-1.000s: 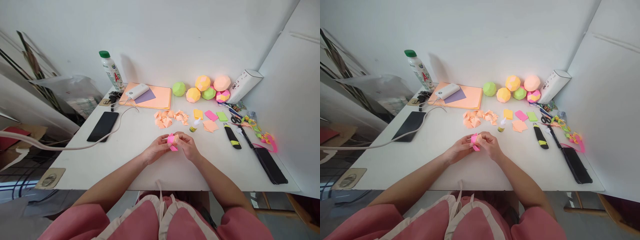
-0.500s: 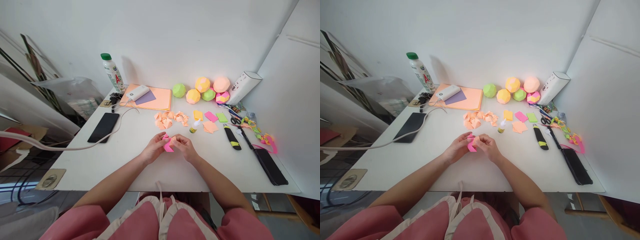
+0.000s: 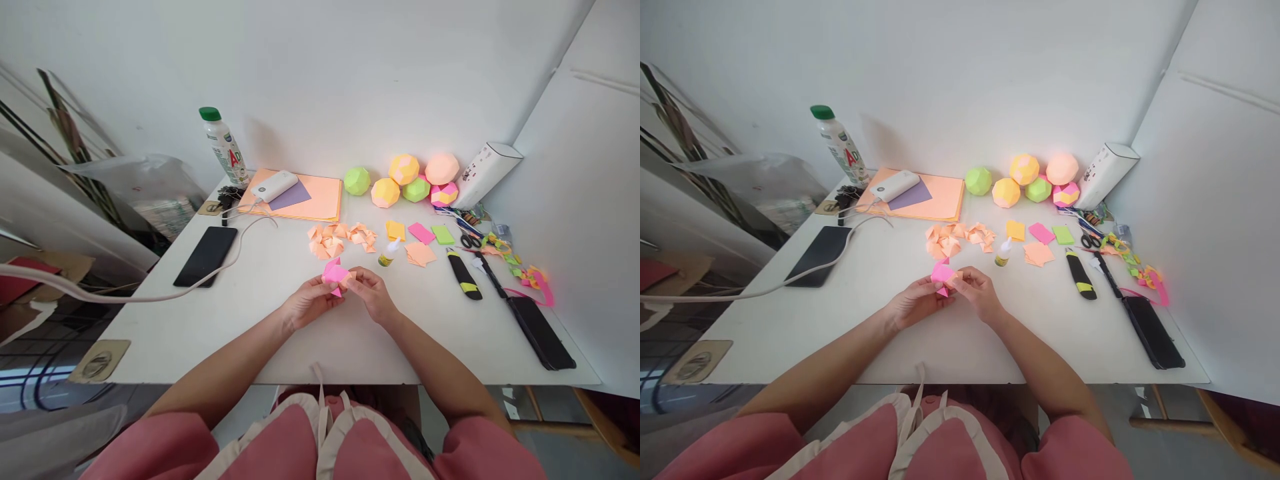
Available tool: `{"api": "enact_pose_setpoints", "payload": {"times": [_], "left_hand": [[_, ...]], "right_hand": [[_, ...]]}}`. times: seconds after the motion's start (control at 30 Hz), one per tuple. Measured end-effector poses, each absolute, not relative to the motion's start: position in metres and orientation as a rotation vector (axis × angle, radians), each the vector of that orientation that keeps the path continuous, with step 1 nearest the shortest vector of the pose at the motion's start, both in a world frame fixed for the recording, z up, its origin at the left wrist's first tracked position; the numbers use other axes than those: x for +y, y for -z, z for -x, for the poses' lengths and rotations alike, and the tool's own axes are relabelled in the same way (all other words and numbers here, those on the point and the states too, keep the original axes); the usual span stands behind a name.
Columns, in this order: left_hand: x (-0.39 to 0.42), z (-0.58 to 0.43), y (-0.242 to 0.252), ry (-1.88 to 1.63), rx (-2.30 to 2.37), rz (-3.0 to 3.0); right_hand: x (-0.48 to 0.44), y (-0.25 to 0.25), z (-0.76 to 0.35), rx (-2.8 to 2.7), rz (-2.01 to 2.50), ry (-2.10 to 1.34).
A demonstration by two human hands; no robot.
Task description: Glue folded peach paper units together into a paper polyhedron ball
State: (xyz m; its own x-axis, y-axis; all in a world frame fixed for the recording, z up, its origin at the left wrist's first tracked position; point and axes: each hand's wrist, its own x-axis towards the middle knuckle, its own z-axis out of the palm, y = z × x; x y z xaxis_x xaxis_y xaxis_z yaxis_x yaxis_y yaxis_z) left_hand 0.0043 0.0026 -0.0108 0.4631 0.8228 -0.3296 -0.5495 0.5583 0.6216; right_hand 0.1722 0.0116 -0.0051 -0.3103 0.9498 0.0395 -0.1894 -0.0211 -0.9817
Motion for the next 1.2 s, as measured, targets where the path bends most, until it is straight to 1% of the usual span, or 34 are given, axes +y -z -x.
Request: {"api": "enact_pose_setpoints", "payload": {"times": [0.13, 0.27, 0.5, 0.57, 0.7, 0.87, 0.93, 1.1, 1.2], "left_hand": [[0.004, -0.003, 0.007, -1.017, 0.712, -0.578], [0.003, -0.002, 0.008, -1.045, 0.787, -0.624], [0.003, -0.001, 0.008, -1.006, 0.839, -0.662], [0.003, -0.001, 0.006, -0.997, 0.788, -0.659], [0.003, -0.002, 0.007, -0.845, 0.645, -0.614], [-0.003, -0.006, 0.014, -0.636, 0.648, -0.626], [-0.006, -0.009, 0.016, -0.676, 0.655, -0.689], [-0.006, -0.012, 0.019, -1.011, 0.744, -0.803], [-0.005, -0.013, 0.018, -1.09, 0.792, -0.768]], "right_hand": [[0.012, 0.008, -0.172, -1.398, 0.999, -1.458], [0.012, 0.009, -0.172, -1.463, 1.06, -1.446], [0.011, 0.004, -0.173, -1.338, 1.028, -1.609], [0.012, 0.004, -0.174, -1.289, 1.002, -1.648], [0.015, 0.005, -0.175, -1.181, 0.958, -1.672], [0.015, 0.005, -0.175, -1.097, 0.938, -1.665], [0.014, 0.005, -0.174, -1.105, 0.941, -1.654], [0.013, 0.007, -0.173, -1.141, 0.938, -1.633], [0.012, 0.008, -0.172, -1.147, 0.933, -1.638]]}}
